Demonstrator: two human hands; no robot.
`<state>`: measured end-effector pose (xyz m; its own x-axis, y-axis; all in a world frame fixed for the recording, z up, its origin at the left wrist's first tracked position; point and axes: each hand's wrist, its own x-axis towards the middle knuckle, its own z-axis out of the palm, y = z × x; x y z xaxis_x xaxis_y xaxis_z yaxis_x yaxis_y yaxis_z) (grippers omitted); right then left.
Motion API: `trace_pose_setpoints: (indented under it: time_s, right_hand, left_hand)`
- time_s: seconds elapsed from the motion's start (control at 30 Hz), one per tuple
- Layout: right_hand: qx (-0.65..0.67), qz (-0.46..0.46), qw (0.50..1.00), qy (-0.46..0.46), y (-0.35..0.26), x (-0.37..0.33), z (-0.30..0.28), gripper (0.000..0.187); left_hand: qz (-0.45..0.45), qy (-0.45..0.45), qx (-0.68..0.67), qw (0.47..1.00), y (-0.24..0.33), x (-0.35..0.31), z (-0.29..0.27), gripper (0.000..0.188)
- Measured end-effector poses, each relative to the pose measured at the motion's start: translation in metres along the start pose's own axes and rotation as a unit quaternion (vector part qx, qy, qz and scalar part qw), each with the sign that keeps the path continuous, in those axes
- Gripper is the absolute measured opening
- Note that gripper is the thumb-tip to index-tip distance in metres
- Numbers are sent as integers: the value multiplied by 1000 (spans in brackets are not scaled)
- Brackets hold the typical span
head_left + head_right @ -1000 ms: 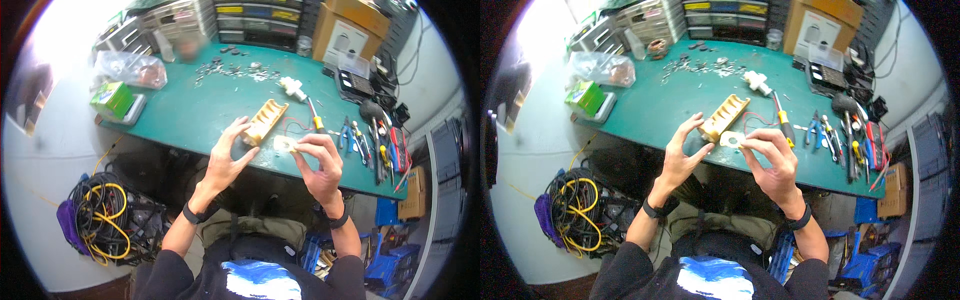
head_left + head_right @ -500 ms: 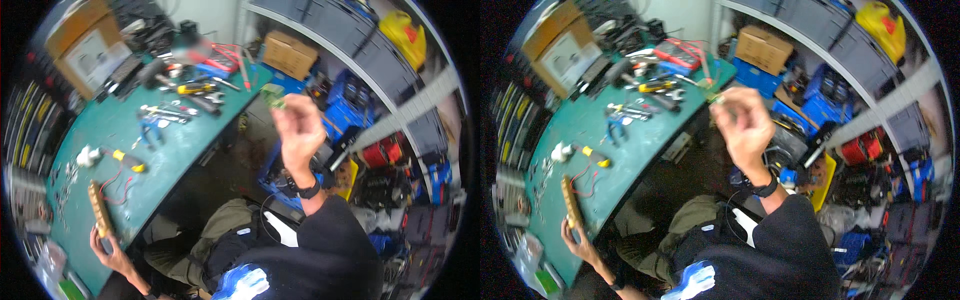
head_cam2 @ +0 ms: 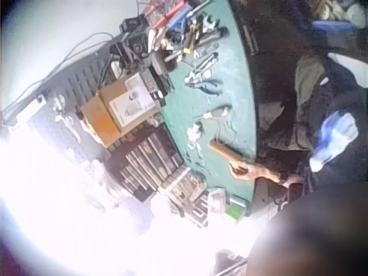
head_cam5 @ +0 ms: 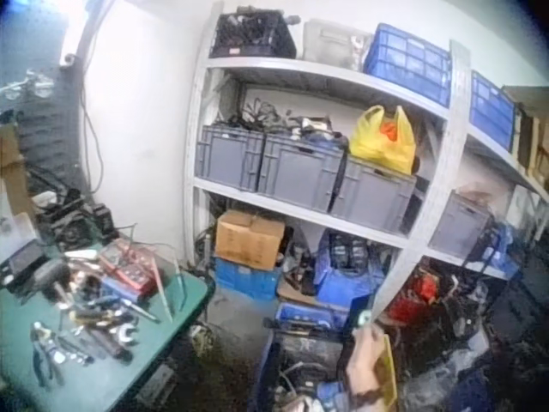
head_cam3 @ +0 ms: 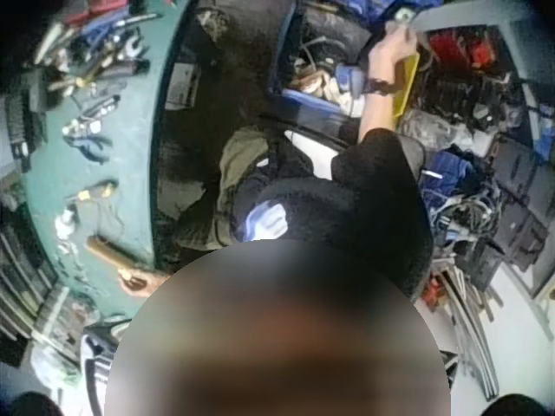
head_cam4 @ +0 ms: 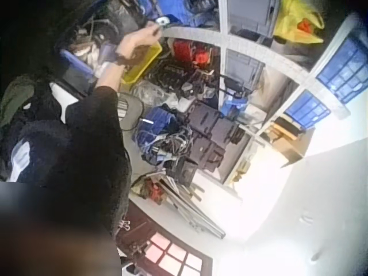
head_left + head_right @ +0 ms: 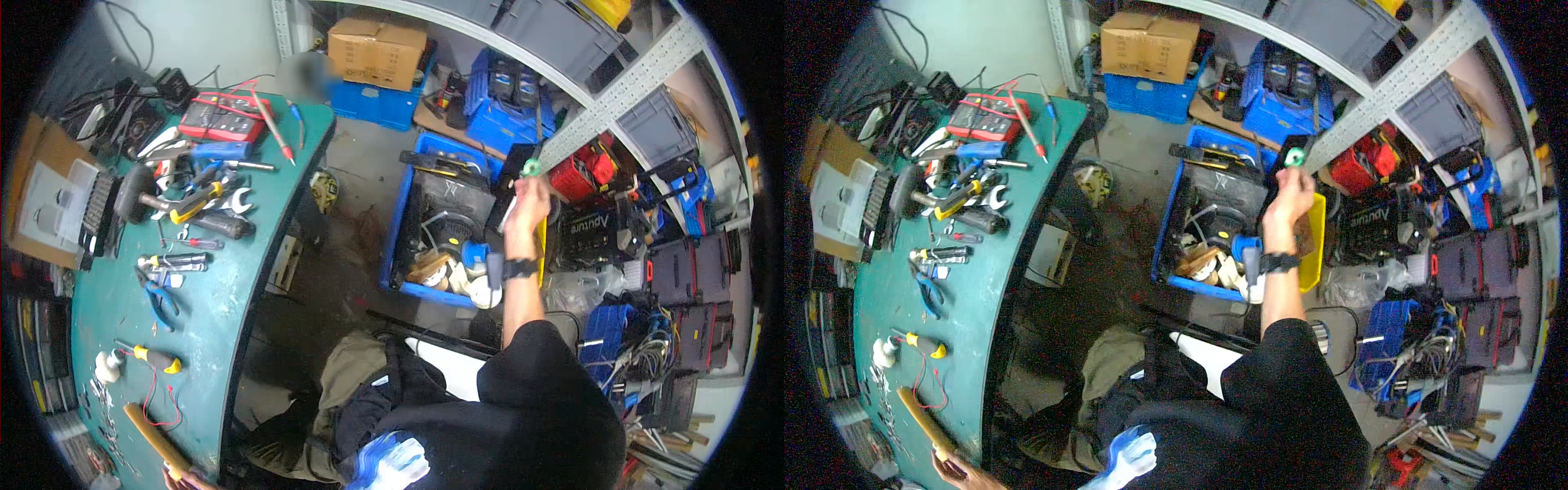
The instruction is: The recorder is disassembling a cylindrical mechanical part using a screwdriver and hands.
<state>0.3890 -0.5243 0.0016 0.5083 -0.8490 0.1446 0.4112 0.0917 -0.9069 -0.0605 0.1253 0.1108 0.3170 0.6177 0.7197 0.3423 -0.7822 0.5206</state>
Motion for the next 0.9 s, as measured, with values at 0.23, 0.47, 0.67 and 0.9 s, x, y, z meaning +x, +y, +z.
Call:
trace_pose_setpoints:
  time_s: [0.23,0.47,0.67,0.9]
  right_hand:
    - [-158,-90,977,108,-39,175,-124,25]
    - [-620,55,778,90,-22,196,-232,60]
    - [-321,-35,945,-50,-20,198,-183,38]
    - [-339,-188,854,-346,-115,136,22,50]
  left_hand:
    - [37,0,-4,999,-9,5,4,39]
    - [51,-32,48,997,22,8,-5,41]
    - [42,-32,111,992,-38,-7,-23,43]
    - [-80,2,121,989,19,1,1,57]
